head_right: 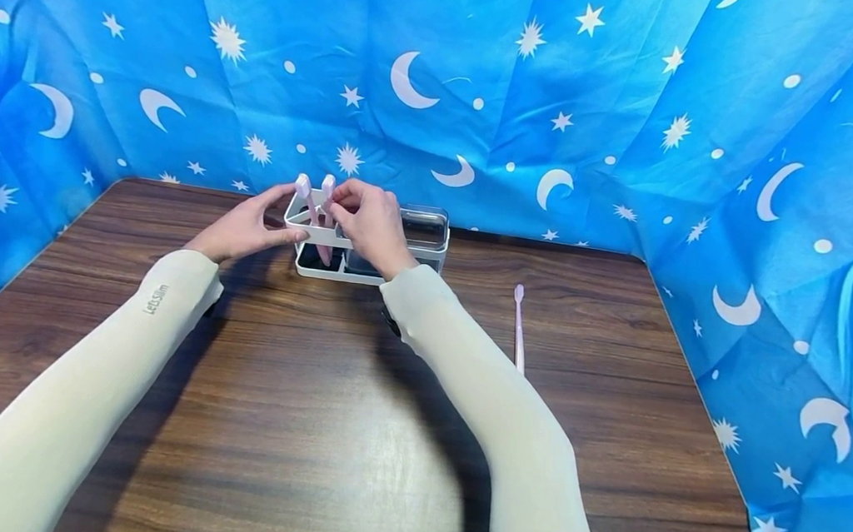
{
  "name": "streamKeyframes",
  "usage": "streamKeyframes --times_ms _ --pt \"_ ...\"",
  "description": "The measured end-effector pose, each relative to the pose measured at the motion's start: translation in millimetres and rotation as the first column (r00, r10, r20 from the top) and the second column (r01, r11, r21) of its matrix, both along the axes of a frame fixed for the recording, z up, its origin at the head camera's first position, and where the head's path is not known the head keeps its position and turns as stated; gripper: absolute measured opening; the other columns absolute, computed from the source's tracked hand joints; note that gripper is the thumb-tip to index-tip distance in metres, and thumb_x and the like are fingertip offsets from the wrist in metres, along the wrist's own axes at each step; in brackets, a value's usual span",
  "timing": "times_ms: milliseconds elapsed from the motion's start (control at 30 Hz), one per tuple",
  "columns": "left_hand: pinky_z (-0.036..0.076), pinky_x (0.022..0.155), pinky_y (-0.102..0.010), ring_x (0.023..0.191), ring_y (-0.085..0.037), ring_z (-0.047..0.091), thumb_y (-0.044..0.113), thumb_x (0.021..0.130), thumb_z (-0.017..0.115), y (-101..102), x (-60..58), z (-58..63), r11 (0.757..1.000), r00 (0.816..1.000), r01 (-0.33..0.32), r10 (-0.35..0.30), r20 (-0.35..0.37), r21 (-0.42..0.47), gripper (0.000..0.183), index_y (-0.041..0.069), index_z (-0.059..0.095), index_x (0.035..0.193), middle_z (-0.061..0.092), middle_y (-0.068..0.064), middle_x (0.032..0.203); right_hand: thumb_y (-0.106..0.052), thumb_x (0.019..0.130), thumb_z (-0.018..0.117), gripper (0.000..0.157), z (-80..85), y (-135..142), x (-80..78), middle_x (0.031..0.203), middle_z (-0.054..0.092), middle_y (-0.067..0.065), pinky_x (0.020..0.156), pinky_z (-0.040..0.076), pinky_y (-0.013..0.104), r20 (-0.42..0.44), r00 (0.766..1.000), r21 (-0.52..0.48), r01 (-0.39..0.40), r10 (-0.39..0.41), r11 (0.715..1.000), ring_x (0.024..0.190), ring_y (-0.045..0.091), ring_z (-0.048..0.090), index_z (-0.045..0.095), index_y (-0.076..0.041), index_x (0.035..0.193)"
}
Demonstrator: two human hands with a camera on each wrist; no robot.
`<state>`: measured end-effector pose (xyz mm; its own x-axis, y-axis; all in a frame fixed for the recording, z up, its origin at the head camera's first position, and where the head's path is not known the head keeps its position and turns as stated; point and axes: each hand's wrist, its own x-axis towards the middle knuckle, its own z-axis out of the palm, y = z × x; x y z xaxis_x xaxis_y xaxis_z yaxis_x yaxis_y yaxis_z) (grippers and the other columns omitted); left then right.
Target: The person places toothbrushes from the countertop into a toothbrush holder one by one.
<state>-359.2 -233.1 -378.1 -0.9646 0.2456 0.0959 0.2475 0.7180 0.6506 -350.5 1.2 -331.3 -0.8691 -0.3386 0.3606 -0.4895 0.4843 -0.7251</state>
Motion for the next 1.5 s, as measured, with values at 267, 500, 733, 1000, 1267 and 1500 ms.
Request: streamKeyframes --times_ms 267,500,733,1000,1267,1500 --pt "0.032 0.098 -0.061 0.122 -0.037 0.041 0.064 0.076 0.065 1 1.7 2.2 1.000 1.000 -0.002 0.002 -0.011 -0.016 0.091 0.033 0.022 0.150 0.032 -0.013 0.148 -0.028 0.086 0.071 0.020 0.4 8 -0.3 0.093 0.069 -0.007 0.072 0.051 0.023 -0.002 0.999 0.061 -0.034 0.034 0.998 0.085 0.006 0.061 0.068 -0.016 0.102" --pt "0.033 0.097 -0.061 0.122 -0.037 0.041 0.065 0.076 0.066 1 2.3 2.9 1.000 1.000 0.001 -0.001 -0.002 -0.013 0.091 0.033 0.022 0.150 0.034 -0.013 0.146 -0.030 0.083 0.073 0.031 1.7 17 0.1 0.106 0.064 -0.004 0.079 0.046 0.027 0.013 0.999 0.122 -0.032 0.031 0.992 0.099 0.012 0.054 0.066 -0.021 0.112" --pt "0.032 0.098 -0.061 0.125 -0.037 0.038 0.063 0.076 0.066 0 1.3 2.3 1.000 1.000 0.003 -0.003 -0.004 -0.008 0.091 0.033 0.022 0.150 0.032 -0.013 0.148 -0.028 0.084 0.071 0.044 2.3 27 -1.6 0.115 0.059 0.000 0.078 0.045 0.027 -0.039 0.999 0.141 0.008 -0.002 0.990 0.099 0.015 0.051 0.060 -0.021 0.126" --pt "0.032 0.098 -0.061 0.125 -0.037 0.038 0.062 0.076 0.067 -1 0.1 1.8 1.000 1.000 0.005 -0.005 -0.007 -0.013 0.091 0.033 0.021 0.150 0.030 -0.013 0.149 -0.029 0.085 0.071 0.045 4.0 43 -5.6 0.120 0.057 -0.003 0.081 0.045 0.027 -0.035 0.998 0.110 0.047 -0.043 0.993 0.107 0.020 0.051 0.060 -0.019 0.128" --pt "0.031 0.098 -0.061 0.126 -0.037 0.038 0.063 0.076 0.067 -1 0.1 1.9 1.000 1.000 0.005 -0.005 -0.007 -0.018 0.092 0.032 0.021 0.150 0.030 -0.013 0.149 -0.033 0.086 0.069 0.042 4.6 71 -8.4 0.120 0.058 -0.002 0.075 0.046 0.026 -0.106 0.990 0.127 0.106 -0.093 0.986 0.096 0.014 0.053 0.062 -0.019 0.125" --pt "0.028 0.099 -0.063 0.130 -0.039 0.033 0.064 0.076 0.066 0 0.1 2.1 1.000 1.000 0.001 -0.001 0.007 -0.015 0.093 0.031 0.020 0.151 0.026 -0.013 0.151 -0.029 0.088 0.069 0.037 2.3 101 -12.5 0.119 0.060 0.001 0.075 0.043 0.028 -0.159 0.979 0.133 0.152 -0.131 0.979 0.090 0.015 0.051 0.064 -0.016 0.122"
